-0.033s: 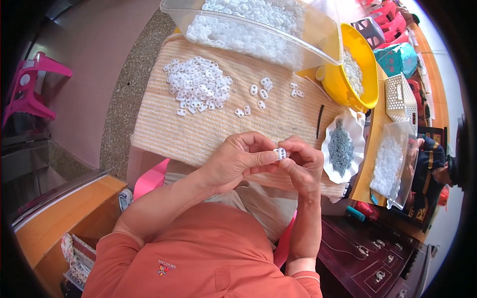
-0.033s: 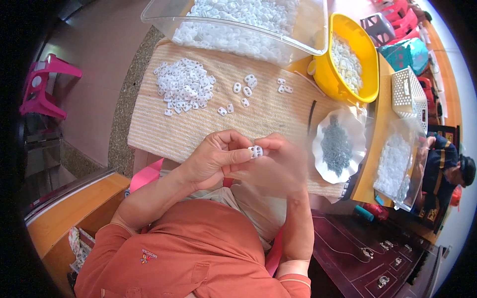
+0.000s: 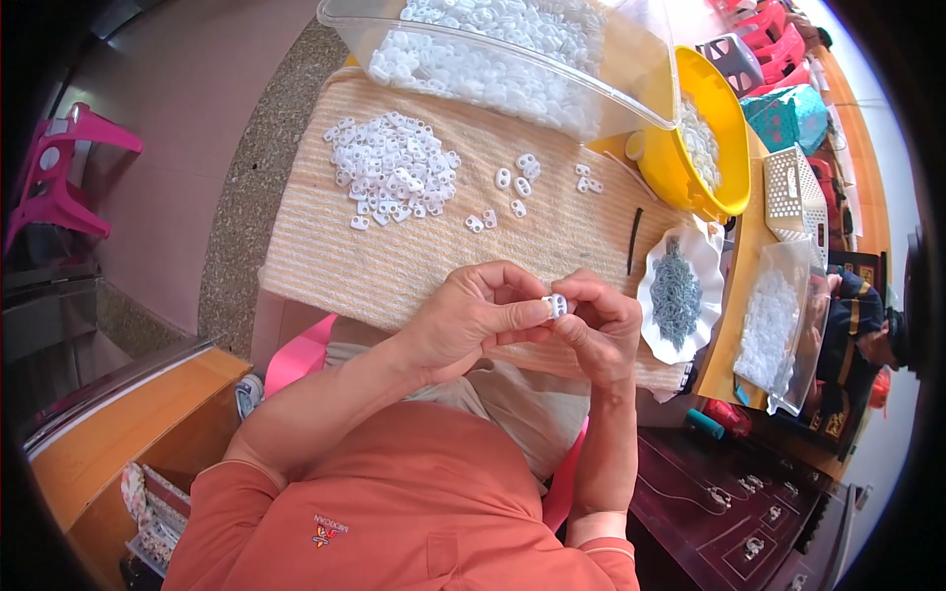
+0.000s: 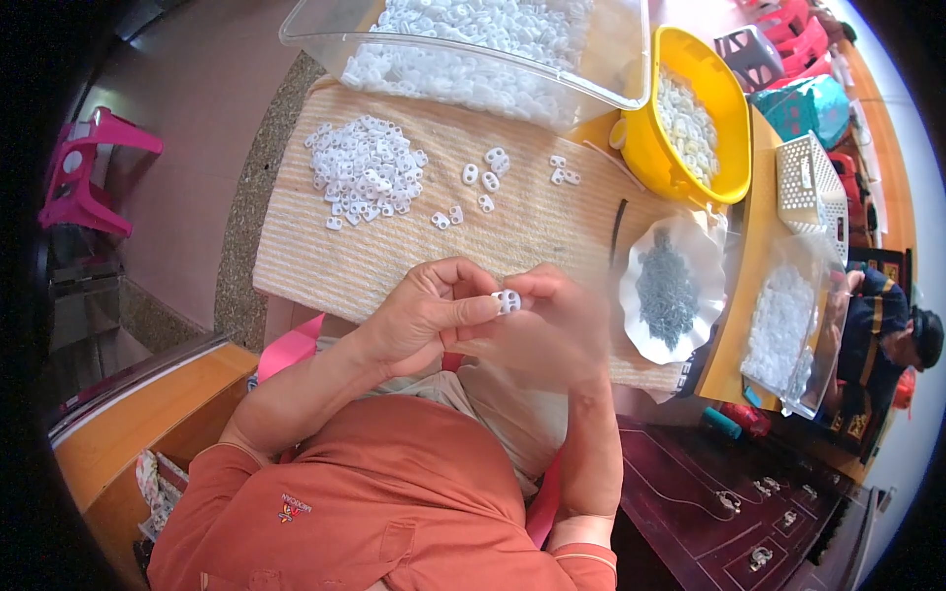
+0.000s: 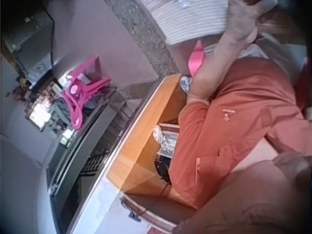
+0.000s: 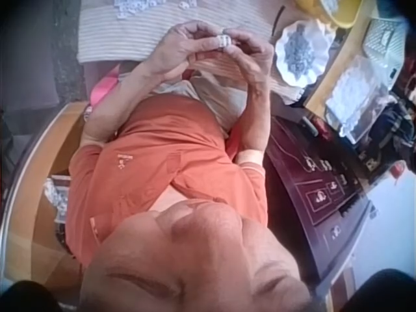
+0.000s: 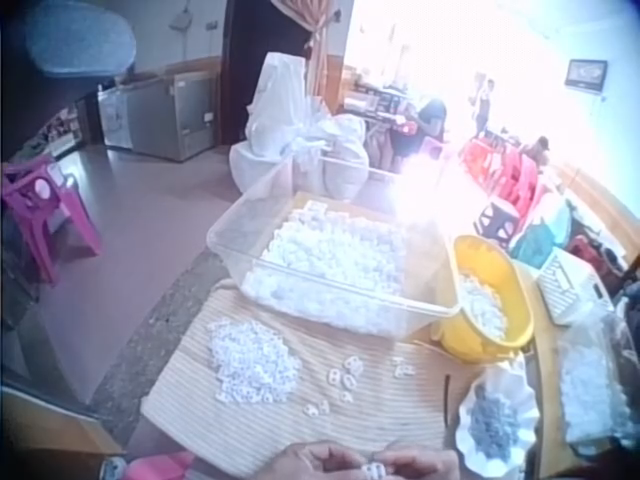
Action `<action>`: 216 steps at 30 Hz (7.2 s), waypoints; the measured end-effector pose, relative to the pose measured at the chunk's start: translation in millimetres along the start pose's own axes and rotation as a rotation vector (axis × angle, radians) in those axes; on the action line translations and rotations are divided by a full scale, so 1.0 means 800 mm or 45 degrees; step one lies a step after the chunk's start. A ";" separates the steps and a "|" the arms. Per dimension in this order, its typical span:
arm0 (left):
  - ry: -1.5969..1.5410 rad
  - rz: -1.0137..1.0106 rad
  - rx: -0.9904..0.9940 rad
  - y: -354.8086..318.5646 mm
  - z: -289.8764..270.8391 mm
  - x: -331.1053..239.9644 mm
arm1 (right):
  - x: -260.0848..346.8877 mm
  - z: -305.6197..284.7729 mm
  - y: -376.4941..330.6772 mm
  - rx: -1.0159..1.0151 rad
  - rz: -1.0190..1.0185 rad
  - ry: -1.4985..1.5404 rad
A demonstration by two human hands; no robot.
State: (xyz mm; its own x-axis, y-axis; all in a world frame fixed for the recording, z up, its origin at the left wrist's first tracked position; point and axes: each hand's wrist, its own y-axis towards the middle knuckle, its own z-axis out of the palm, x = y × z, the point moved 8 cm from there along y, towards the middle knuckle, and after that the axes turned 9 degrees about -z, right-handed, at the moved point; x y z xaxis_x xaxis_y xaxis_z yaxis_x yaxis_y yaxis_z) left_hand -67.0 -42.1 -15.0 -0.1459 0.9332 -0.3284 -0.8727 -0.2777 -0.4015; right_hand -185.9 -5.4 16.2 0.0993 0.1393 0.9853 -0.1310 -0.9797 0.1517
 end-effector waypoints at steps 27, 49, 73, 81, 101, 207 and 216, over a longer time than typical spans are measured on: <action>0.023 0.011 0.074 -0.002 0.006 0.001 | 0.046 0.015 0.009 0.152 -0.139 -0.302; -0.015 0.116 -0.094 0.000 -0.012 -0.005 | 0.095 -0.061 0.073 0.007 -0.214 -0.985; 0.094 0.218 -0.208 -0.006 -0.010 -0.015 | 0.039 -0.017 0.049 0.152 -0.173 -1.232; 0.071 0.318 -0.266 -0.010 -0.017 -0.020 | 0.049 0.028 0.080 -0.049 -0.413 -1.239; 0.014 0.411 -0.367 -0.013 -0.027 -0.027 | 0.045 0.050 0.086 0.118 -0.329 -1.178; 0.121 0.167 -0.262 -0.001 -0.023 -0.011 | -0.023 0.006 -0.002 -0.270 0.031 -0.004; 0.129 0.182 -0.282 -0.001 -0.025 -0.009 | -0.021 0.010 -0.001 -0.209 0.088 0.024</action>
State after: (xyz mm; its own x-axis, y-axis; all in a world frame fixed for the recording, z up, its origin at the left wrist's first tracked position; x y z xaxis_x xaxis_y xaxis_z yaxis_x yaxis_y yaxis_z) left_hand -56.0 -53.0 -29.9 -0.2031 0.8564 -0.4746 -0.7217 -0.4585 -0.5185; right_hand -179.7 -7.7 -1.5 0.0664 0.0764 0.9949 -0.2959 -0.9507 0.0928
